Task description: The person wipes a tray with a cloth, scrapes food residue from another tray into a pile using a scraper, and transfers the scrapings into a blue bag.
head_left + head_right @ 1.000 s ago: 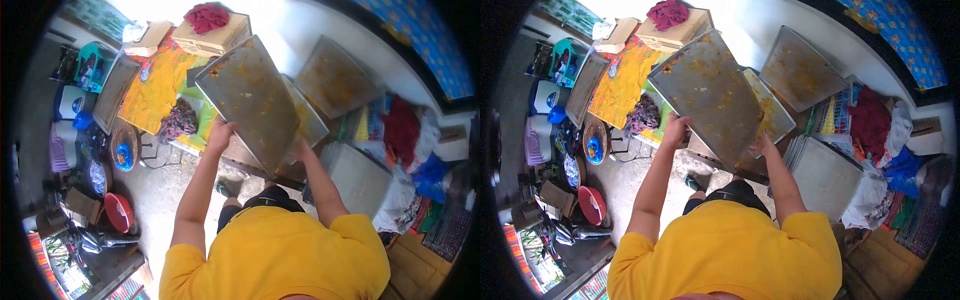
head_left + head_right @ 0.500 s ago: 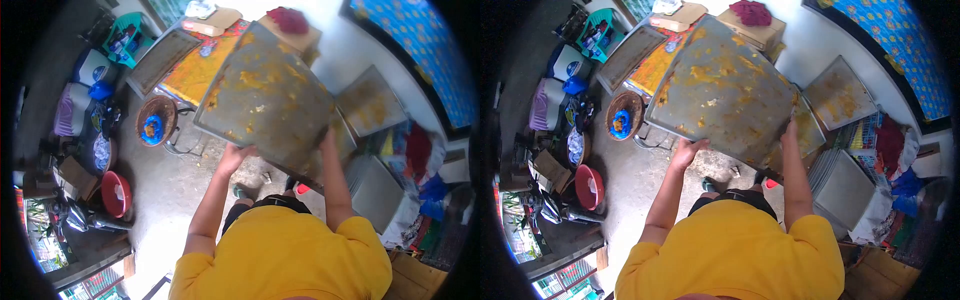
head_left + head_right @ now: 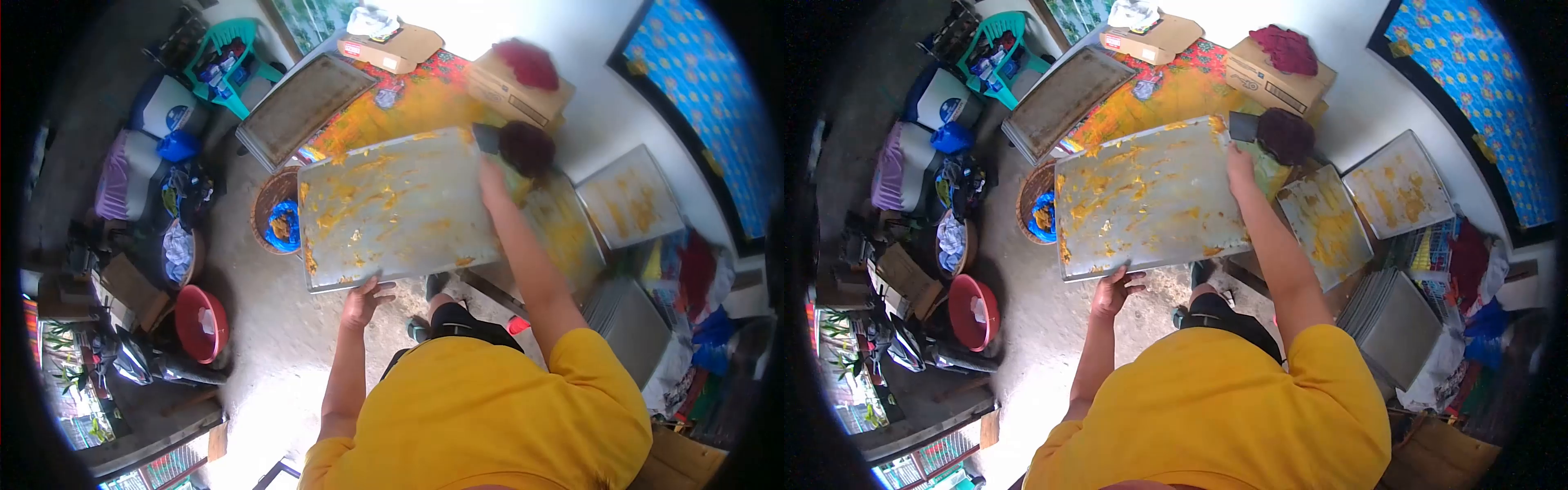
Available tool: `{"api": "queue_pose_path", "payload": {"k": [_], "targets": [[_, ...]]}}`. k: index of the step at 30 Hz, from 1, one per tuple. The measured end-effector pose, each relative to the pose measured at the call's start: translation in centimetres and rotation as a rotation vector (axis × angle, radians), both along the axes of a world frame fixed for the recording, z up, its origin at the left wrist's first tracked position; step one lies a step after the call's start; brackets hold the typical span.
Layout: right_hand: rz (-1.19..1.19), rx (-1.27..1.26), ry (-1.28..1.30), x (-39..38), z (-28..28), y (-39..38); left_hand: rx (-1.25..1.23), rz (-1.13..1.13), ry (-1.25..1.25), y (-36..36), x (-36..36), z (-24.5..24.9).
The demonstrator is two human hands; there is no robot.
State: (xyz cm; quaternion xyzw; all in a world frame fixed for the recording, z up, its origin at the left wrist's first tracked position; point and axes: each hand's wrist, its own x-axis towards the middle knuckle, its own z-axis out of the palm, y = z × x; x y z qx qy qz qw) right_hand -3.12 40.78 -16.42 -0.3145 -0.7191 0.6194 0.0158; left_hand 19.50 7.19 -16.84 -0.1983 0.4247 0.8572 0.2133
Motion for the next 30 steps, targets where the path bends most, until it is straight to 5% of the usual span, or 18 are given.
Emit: {"api": "queue_pose_path", "payload": {"k": [6, 9, 14, 18, 21, 26, 28, 30], "targets": [[0.036, 0.278, -0.040, -14.0, -7.0, -3.9, 0.038, 0.062, -0.071, -1.2, -8.9, -3.5], [0.125, 0.188, -0.047, -18.7, -9.0, -4.4, 0.054, 0.072, -0.127, -1.1, -12.2, -4.2], [0.458, 0.474, -0.029, -23.5, -6.6, -3.0, 0.045, 0.020, -0.209, 0.3, -16.3, -6.2], [0.344, 0.970, -0.161, -22.5, -5.7, 1.3, 0.095, -0.079, -0.319, 1.3, -17.2, -6.2], [0.255, 0.847, -0.532, -19.2, -1.0, 3.6, 0.020, -0.340, -0.326, -0.2, -17.4, -6.2], [0.162, 0.858, -0.678, -16.6, -1.7, 3.9, -0.482, -0.923, -0.158, -4.8, -17.6, -3.8], [0.174, 0.865, -0.699, -16.3, -1.2, 3.0, -0.569, -0.915, -0.163, -7.8, -18.5, -1.6], [0.187, 0.866, -0.697, -16.3, -0.9, 2.2, -0.614, -0.672, -0.194, -11.3, -19.0, -0.9]]}}
